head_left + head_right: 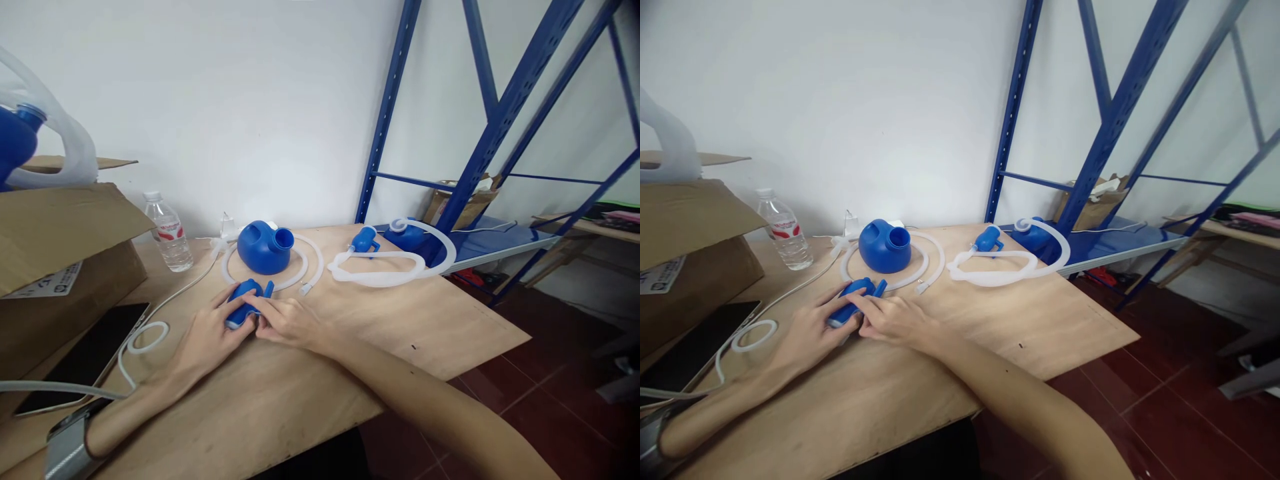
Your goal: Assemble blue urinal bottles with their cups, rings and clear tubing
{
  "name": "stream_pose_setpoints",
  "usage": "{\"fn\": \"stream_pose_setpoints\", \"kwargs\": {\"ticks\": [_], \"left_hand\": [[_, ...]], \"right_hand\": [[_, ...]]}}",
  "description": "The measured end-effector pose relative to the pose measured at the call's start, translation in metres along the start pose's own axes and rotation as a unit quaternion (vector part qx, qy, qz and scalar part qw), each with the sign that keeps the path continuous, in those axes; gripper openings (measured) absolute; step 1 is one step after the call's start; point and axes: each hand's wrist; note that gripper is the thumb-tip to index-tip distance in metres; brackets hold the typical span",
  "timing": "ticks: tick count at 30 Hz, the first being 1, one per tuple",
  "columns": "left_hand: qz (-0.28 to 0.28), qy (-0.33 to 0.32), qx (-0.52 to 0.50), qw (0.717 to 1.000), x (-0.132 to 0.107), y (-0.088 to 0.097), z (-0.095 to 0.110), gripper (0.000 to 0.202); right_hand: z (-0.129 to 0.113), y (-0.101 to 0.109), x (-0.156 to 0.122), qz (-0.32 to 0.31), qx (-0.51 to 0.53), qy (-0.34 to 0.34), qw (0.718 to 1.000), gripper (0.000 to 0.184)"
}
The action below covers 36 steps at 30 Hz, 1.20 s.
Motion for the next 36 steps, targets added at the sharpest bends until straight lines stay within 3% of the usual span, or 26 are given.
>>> {"fn": "stream_pose_setpoints", "kwargs": {"ticks": [5, 10, 18, 26, 32, 36], "left_hand": [[0.01, -0.001, 0.03, 1.0, -0.005, 0.0, 0.004, 0.045], [0.009, 0.003, 0.011, 1.0, -0.004, -0.001, 0.0, 0.047], [-0.006, 0.014, 0.013, 1.0, -0.003, 0.002, 0.002, 0.047], [-0.011, 0.009, 0.033, 0.999, -0.003, 0.003, 0.005, 0.045], [-0.009, -0.001, 0.047, 0.999, -0.007, 0.005, 0.011, 0.044], [0.004, -0.008, 0.036, 0.999, -0.008, 0.003, 0.007, 0.043]], "right_hand": [[0.006, -0.002, -0.006, -0.024, 0.013, -0.015, 1.0, 0.047], [0.009, -0.002, -0.009, 0.004, 0.073, -0.056, 0.996, 0.052], [0.014, -0.004, -0.006, 0.006, 0.078, -0.002, 0.997, 0.024], [0.015, -0.011, -0.009, 0.003, 0.011, 0.069, 0.998, 0.03], [0.017, -0.004, -0.01, 0.016, 0.033, 0.043, 0.998, 0.037], [0.017, -0.002, -0.008, 0.032, 0.084, -0.016, 0.996, 0.045]]}}
Point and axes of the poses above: each hand's wrist, its own x-axis towards the middle knuckle, its own y-axis out of the back of the hand, z = x × y, and after that the axes turned 3 degrees about z, right-handed
